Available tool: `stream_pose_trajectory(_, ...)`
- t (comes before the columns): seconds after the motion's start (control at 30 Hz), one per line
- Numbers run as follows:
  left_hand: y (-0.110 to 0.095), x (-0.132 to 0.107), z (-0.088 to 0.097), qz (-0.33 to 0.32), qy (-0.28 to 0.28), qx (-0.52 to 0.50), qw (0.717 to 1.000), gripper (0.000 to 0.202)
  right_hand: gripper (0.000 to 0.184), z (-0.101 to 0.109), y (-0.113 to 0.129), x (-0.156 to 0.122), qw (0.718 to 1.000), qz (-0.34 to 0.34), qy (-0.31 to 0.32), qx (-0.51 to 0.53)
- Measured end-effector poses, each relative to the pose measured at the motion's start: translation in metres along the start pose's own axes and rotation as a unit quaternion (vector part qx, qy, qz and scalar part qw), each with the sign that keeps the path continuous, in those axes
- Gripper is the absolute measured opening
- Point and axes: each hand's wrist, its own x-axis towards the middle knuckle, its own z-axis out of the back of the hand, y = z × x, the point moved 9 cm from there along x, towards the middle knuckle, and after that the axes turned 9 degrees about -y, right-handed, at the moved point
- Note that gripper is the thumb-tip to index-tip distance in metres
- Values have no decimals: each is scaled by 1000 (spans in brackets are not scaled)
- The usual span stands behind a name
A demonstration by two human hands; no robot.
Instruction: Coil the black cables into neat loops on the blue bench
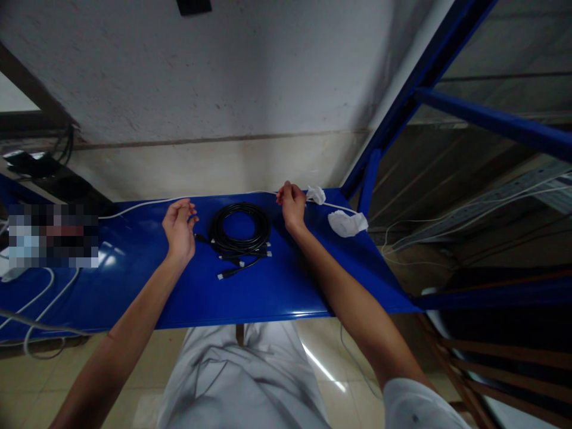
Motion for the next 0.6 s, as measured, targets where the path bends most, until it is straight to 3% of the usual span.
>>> stream_pose_trajectory(0.33,-3,-1,-4,3,1,0,1000,28,59,-1,-2,0,1000,2,1,4)
stream_pose_trajectory(0.4,-15,-5,-13,0,42,-18,999,28,59,-1,-2,0,1000,3,2,3)
stream_pose_trajectory(0.43,-24,-11,-21,5,87,-25,996,27,59,-1,-2,0,1000,3,1,3)
stream_pose_trajectory(0.5,-43,-39,-44,41,237,-22,970,27,60,-1,-1,0,1000,0,-1,3)
stream_pose_trajectory(0.53,-52,-64,-55,70,332,-5,941,25,60,0,-1,0,1000,-1,-2,0)
stream_pose_trajectory(0.57,-62,-98,-64,95,443,12,892,25,61,0,-1,0,1000,-2,-2,-4)
stream_pose_trajectory(0.6,-72,-140,-69,118,557,22,822,29,61,0,-1,1,1000,-2,-1,-9)
